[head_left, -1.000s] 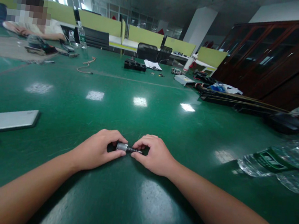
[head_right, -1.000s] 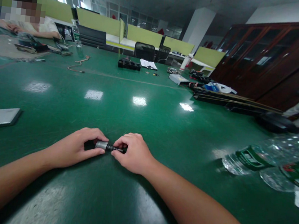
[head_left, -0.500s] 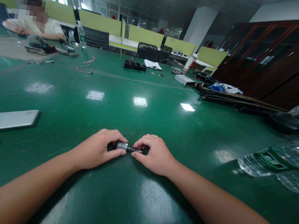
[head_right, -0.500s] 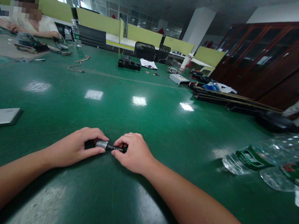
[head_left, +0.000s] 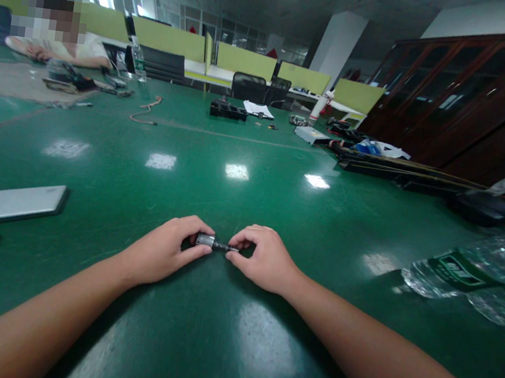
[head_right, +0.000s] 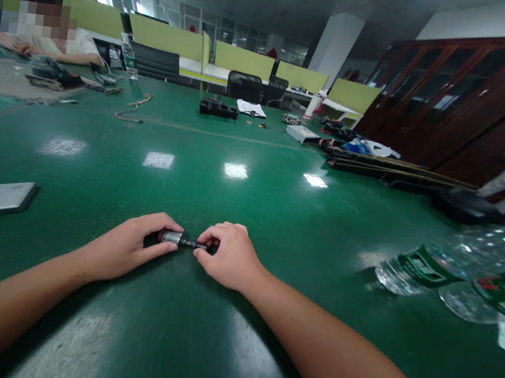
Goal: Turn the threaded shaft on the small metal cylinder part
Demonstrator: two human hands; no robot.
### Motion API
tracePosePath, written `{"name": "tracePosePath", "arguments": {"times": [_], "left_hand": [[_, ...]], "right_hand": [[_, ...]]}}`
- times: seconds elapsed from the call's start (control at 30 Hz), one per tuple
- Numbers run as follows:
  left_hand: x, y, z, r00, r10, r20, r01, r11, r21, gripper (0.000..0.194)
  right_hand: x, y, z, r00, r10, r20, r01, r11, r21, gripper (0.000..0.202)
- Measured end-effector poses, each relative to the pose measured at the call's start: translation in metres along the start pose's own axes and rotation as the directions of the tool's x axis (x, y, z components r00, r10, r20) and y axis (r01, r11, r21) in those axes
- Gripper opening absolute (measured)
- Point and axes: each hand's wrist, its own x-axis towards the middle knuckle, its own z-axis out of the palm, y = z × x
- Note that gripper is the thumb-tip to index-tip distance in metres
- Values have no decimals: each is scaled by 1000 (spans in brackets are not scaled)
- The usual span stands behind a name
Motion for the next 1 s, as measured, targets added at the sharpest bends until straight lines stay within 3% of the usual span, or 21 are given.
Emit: {"name": "tracePosePath", "arguments": {"times": [0.57,0.8,1.0], "left_hand": [[1,-1,0,996,-78,-46,78,997,10,28],[1,-4,1,996,-80,-50,81,997,10,27],[1,-6,0,999,-15,-41,15,1000,-6,25]], "right_hand": [[-1,2,-7,981,151,-125,-166,979,-120,7],[0,3,-7,984,147,-97,-156,983,-93,7],[1,3,-5,997,67,-39,-69,996,-50,5]]}}
